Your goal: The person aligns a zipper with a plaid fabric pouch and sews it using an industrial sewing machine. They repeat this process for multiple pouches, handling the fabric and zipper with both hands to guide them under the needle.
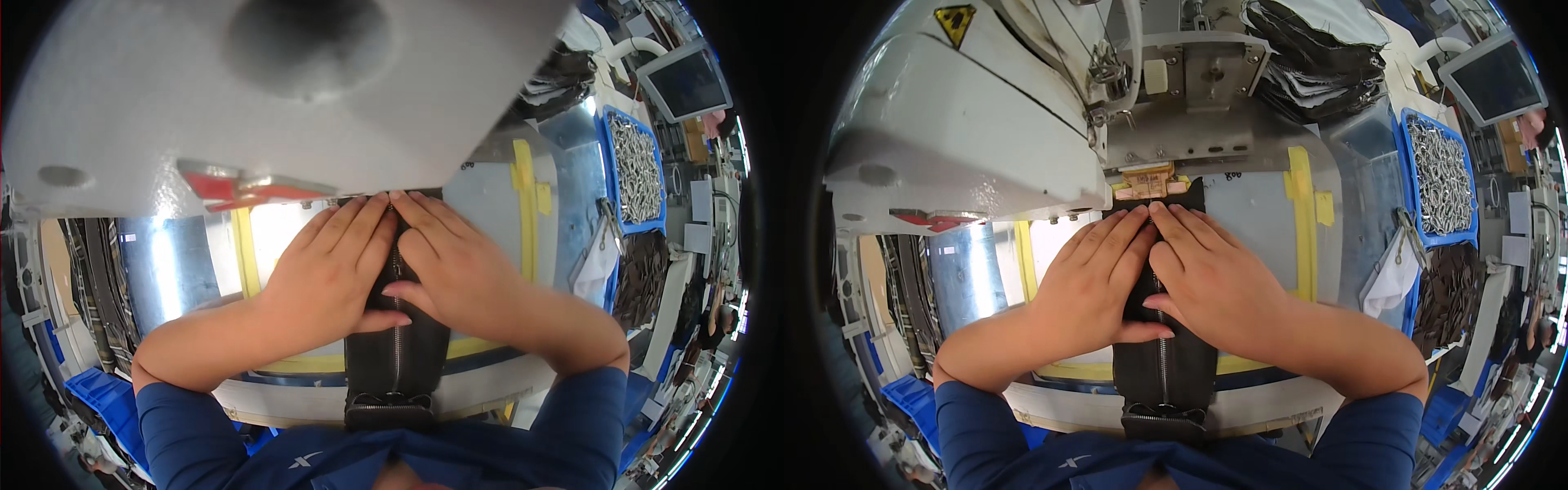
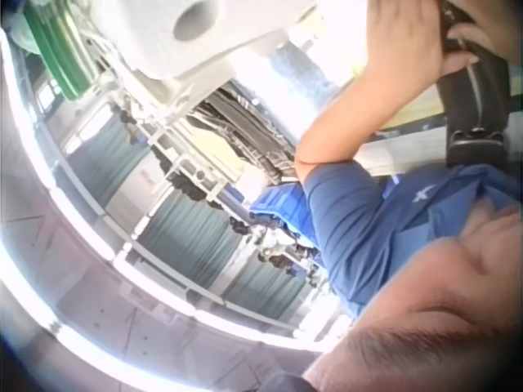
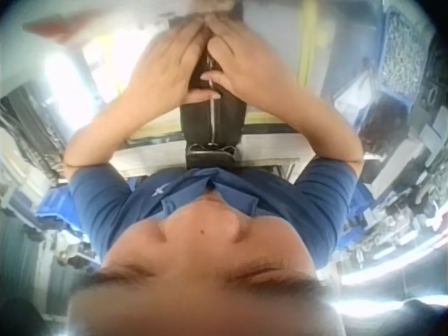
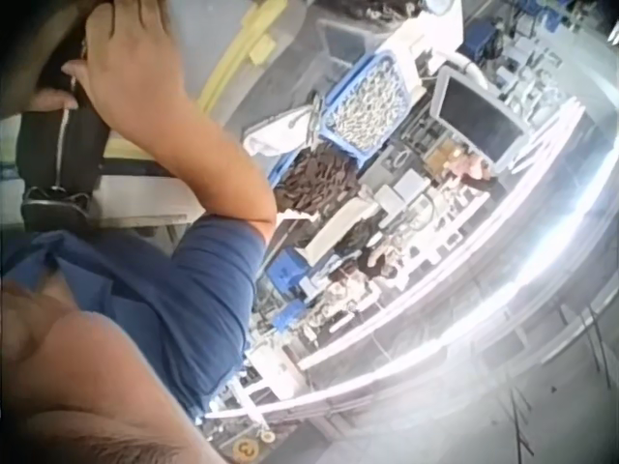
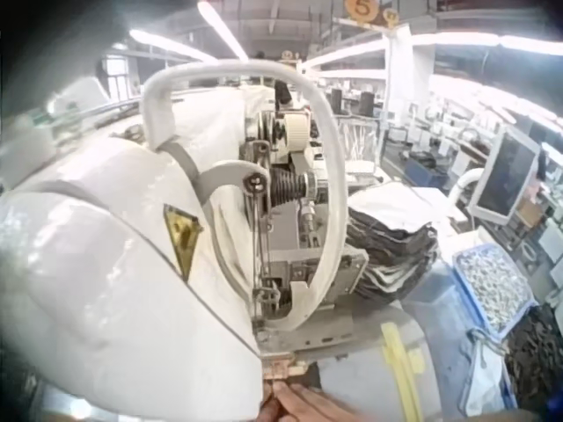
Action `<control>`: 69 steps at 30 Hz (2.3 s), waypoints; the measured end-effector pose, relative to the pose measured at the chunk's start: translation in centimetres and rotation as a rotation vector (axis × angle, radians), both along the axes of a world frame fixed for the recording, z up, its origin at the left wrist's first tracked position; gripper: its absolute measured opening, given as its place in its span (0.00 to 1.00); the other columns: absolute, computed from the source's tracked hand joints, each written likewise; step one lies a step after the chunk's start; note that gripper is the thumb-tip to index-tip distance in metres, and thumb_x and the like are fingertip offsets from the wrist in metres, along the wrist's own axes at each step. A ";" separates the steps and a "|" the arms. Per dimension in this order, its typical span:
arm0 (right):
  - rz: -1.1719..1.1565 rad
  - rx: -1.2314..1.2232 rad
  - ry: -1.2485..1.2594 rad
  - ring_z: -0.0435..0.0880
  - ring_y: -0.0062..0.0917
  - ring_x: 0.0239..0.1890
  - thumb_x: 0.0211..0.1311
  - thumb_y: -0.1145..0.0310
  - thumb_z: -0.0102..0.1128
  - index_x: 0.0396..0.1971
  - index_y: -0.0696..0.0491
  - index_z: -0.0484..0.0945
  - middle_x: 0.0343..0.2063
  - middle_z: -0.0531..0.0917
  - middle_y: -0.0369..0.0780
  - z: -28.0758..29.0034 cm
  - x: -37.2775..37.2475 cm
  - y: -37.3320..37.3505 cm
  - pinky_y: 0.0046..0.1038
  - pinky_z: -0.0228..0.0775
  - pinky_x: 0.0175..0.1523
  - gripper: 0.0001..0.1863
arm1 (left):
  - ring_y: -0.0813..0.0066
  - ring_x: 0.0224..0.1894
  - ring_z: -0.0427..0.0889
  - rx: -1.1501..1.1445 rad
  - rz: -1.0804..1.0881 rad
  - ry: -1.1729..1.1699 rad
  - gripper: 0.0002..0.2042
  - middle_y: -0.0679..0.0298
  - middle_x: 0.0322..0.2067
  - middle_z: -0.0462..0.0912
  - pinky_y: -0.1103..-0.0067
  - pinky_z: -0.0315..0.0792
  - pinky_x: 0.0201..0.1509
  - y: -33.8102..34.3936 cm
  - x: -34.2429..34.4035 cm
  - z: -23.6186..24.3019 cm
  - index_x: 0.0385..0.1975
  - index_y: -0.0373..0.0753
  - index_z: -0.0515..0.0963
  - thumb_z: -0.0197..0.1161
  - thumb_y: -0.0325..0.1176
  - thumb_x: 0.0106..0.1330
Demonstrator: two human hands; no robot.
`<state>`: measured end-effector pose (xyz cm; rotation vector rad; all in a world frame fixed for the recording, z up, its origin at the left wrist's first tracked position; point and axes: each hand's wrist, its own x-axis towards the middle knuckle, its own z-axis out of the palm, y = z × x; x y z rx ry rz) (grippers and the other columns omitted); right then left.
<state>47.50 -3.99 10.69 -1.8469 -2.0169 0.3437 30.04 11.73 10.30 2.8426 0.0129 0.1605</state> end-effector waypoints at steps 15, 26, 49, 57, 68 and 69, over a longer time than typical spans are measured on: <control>-0.045 0.016 0.050 0.76 0.52 0.69 0.56 0.58 0.79 0.58 0.66 0.75 0.67 0.75 0.59 -0.3 -0.1 -0.3 0.45 0.70 0.75 0.36 | 0.45 0.68 0.75 -0.002 -0.021 -0.038 0.54 0.43 0.70 0.73 0.57 0.68 0.73 0.2 0.1 -0.4 0.68 0.26 0.72 0.75 0.69 0.53; -0.049 0.000 0.021 0.76 0.52 0.69 0.57 0.57 0.78 0.56 0.65 0.76 0.67 0.75 0.59 0.2 -0.3 -0.1 0.44 0.70 0.75 0.35 | 0.44 0.70 0.73 -0.029 -0.008 -0.026 0.53 0.44 0.71 0.72 0.56 0.66 0.73 0.1 0.1 -0.5 0.68 0.27 0.72 0.77 0.67 0.52; -0.800 0.100 -0.159 0.90 0.40 0.44 0.67 0.63 0.72 0.41 0.56 0.87 0.40 0.89 0.45 5.8 10.9 -11.8 0.37 0.81 0.52 0.12 | 0.42 0.71 0.70 0.065 -0.008 -0.033 0.56 0.43 0.73 0.70 0.52 0.62 0.75 -0.5 -0.5 -1.1 0.69 0.26 0.71 0.81 0.64 0.45; -1.357 -0.275 -0.065 0.90 0.36 0.43 0.59 0.64 0.78 0.41 0.57 0.89 0.38 0.90 0.45 2.1 18.6 -28.0 0.36 0.80 0.51 0.15 | 0.43 0.71 0.71 0.062 -0.029 -0.067 0.56 0.43 0.73 0.70 0.53 0.62 0.75 -0.6 -0.5 -1.2 0.68 0.26 0.71 0.82 0.61 0.43; -1.175 0.070 -0.368 0.88 0.35 0.33 0.56 0.74 0.76 0.40 0.59 0.88 0.32 0.88 0.46 4.1 14.7 -22.9 0.34 0.80 0.44 0.12 | 0.41 0.69 0.72 0.033 -0.042 -0.064 0.54 0.41 0.71 0.71 0.52 0.64 0.74 -0.1 -0.5 -0.9 0.66 0.25 0.72 0.75 0.68 0.51; -1.225 0.065 -0.166 0.83 0.23 0.30 0.58 0.77 0.75 0.41 0.60 0.87 0.29 0.86 0.41 5.5 12.8 -19.9 0.27 0.76 0.42 0.11 | 0.42 0.69 0.72 0.043 -0.040 -0.075 0.53 0.41 0.70 0.72 0.53 0.64 0.74 -0.2 -0.6 -1.0 0.67 0.25 0.72 0.75 0.68 0.52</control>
